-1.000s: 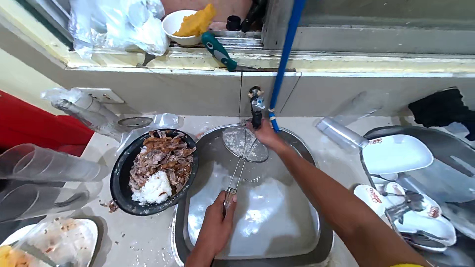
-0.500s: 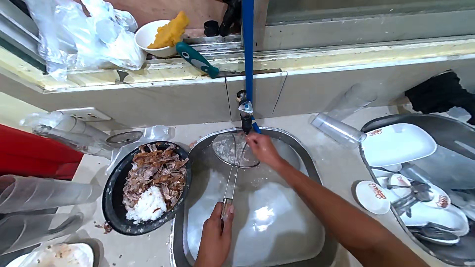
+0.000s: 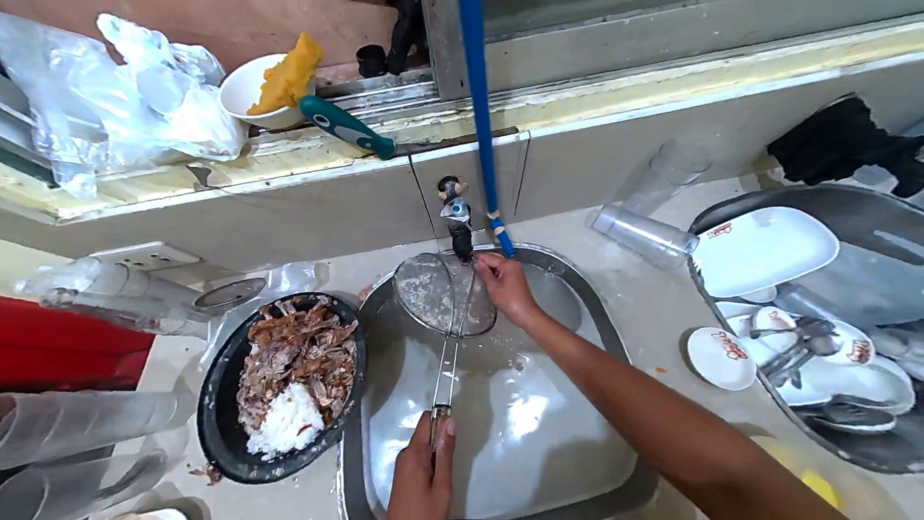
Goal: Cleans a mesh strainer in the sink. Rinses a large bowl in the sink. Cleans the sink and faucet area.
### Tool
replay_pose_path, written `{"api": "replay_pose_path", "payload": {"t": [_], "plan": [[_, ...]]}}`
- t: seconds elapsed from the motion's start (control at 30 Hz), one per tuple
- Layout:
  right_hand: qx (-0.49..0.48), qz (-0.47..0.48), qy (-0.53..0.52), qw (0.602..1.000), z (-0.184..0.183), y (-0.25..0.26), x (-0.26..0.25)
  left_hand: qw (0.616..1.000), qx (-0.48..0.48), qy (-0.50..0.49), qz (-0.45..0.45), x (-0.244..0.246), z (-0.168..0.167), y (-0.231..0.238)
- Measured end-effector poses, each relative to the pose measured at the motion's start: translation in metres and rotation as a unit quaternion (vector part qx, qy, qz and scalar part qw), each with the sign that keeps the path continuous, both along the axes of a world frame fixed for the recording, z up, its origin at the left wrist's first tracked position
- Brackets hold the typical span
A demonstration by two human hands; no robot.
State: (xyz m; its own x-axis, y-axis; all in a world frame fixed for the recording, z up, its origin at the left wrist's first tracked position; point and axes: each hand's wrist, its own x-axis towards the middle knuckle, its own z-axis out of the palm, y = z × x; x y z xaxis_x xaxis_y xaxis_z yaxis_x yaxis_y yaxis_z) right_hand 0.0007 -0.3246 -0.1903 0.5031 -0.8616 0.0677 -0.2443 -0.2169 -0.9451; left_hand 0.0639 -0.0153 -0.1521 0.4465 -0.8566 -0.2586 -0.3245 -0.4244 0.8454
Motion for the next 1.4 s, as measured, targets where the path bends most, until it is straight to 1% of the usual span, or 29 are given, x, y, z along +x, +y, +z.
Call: {"api": "replay_pose_path", "payload": {"t": [0.1,0.2,0.33,0.43,0.47,0.53,0.63,0.7,0.77,0.8,0.87,0.93,1.0,1.03,1.1,1.17,1.23,1.33,1.4], "plan": [[0.05,-0.063,-0.005,0.997,0.009,0.002,0.003,1.0,-0.013,0.008,0.012,0.001,-0.004,0.003],[0.04,-0.102,0.06,0.992,0.019,0.009,0.007,1.0,-0.011,0.015,0.018,0.0,-0.005,0.001],[0.069,-0.116,0.126,0.983,0.034,0.016,0.011,0.998,-0.02,0.036,0.042,-0.011,-0.01,-0.004],[0.061,-0.067,0.148,0.985,0.041,0.024,0.015,0.995,-0.018,0.068,0.068,-0.015,-0.015,-0.011],[0.043,-0.044,0.143,0.988,0.042,0.032,0.016,0.994,-0.015,0.076,0.073,-0.014,-0.016,-0.012],[0.001,-0.017,0.101,0.995,0.042,0.046,0.018,0.993,-0.015,0.09,0.073,-0.012,-0.016,-0.014],[-0.047,0.012,0.003,0.999,0.036,0.057,0.018,0.991,-0.02,0.11,0.078,-0.008,-0.01,-0.012],[-0.078,0.048,-0.051,0.994,0.024,0.057,0.011,0.989,-0.019,0.122,0.084,-0.006,-0.004,-0.009],[-0.102,0.064,-0.034,0.992,0.006,0.038,0.007,0.991,-0.016,0.115,0.069,-0.004,-0.001,-0.005],[-0.097,0.054,0.001,0.994,-0.001,0.027,0.007,0.993,-0.016,0.105,0.057,-0.005,-0.001,-0.002],[-0.051,0.01,0.052,0.997,0.003,0.019,0.011,0.995,-0.02,0.089,0.034,-0.005,-0.001,0.0],[-0.032,-0.017,0.03,0.999,0.023,0.037,0.011,0.995,-0.02,0.092,0.035,-0.002,0.0,-0.001],[-0.067,0.001,-0.013,0.998,0.041,0.066,0.007,0.993,-0.015,0.104,0.057,0.004,0.001,-0.004],[-0.084,0.02,-0.021,0.996,0.041,0.073,0.007,0.991,-0.008,0.113,0.068,0.008,0.001,-0.004],[-0.099,0.032,0.0,0.995,0.024,0.06,0.008,0.992,0.008,0.111,0.055,0.01,0.001,0.0],[-0.062,-0.003,0.04,0.997,0.015,0.04,0.01,0.996,0.01,0.087,0.019,0.008,0.001,0.004],[-0.021,-0.031,0.032,0.999,0.028,0.047,0.01,0.998,-0.006,0.069,0.002,0.01,0.001,0.006],[-0.032,0.006,0.003,0.999,0.045,0.084,0.005,0.995,-0.008,0.094,0.043,0.013,0.003,0.004],[-0.036,0.005,-0.014,0.999,0.044,0.078,0.004,0.995,-0.006,0.089,0.045,0.018,0.005,0.004]]}}
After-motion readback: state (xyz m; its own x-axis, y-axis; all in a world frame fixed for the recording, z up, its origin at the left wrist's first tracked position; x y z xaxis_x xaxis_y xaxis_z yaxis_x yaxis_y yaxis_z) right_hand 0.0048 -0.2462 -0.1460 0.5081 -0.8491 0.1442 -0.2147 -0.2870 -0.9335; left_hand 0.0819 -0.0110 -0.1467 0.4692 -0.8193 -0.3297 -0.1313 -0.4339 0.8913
